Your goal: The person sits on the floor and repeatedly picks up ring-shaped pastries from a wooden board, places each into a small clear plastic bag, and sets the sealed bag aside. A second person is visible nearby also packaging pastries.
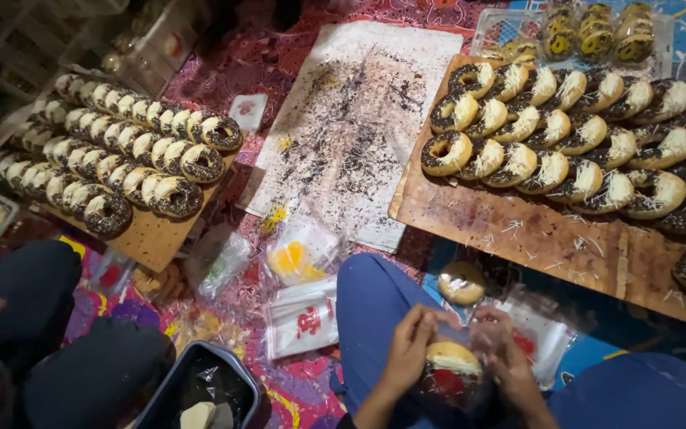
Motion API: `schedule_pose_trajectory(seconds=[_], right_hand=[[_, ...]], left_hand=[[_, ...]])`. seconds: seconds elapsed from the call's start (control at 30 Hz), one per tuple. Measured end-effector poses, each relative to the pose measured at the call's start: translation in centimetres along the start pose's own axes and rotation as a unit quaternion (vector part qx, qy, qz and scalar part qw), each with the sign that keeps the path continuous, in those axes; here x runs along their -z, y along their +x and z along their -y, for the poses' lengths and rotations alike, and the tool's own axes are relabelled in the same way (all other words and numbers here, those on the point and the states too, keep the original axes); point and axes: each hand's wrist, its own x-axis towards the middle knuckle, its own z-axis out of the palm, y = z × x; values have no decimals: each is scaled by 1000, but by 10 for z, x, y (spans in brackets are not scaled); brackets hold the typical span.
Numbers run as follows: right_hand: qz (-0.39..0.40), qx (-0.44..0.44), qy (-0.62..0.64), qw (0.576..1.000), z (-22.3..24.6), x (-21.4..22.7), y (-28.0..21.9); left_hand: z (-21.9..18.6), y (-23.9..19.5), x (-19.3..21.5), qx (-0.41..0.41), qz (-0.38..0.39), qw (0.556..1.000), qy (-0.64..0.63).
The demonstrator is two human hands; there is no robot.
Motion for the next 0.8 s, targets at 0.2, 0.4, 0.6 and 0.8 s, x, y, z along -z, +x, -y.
schedule_pose_trajectory(seconds=[0.2, 0.4, 0.6, 0.8], right_hand=[[-74, -61, 77, 992, -19, -8, 29], [-161, -118, -24, 980, -7, -50, 73], [-215, -103, 3, 971, -35, -75, 101], [-189, -234, -23, 953, -132, -84, 40]], left_hand=[[-4, -3, 17, 52, -159, 986, -10], [-26, 11, 27, 39, -257, 965, -36], [-42, 10, 68, -160, -329, 881, 299], [34, -31, 134, -11, -366, 888, 279]])
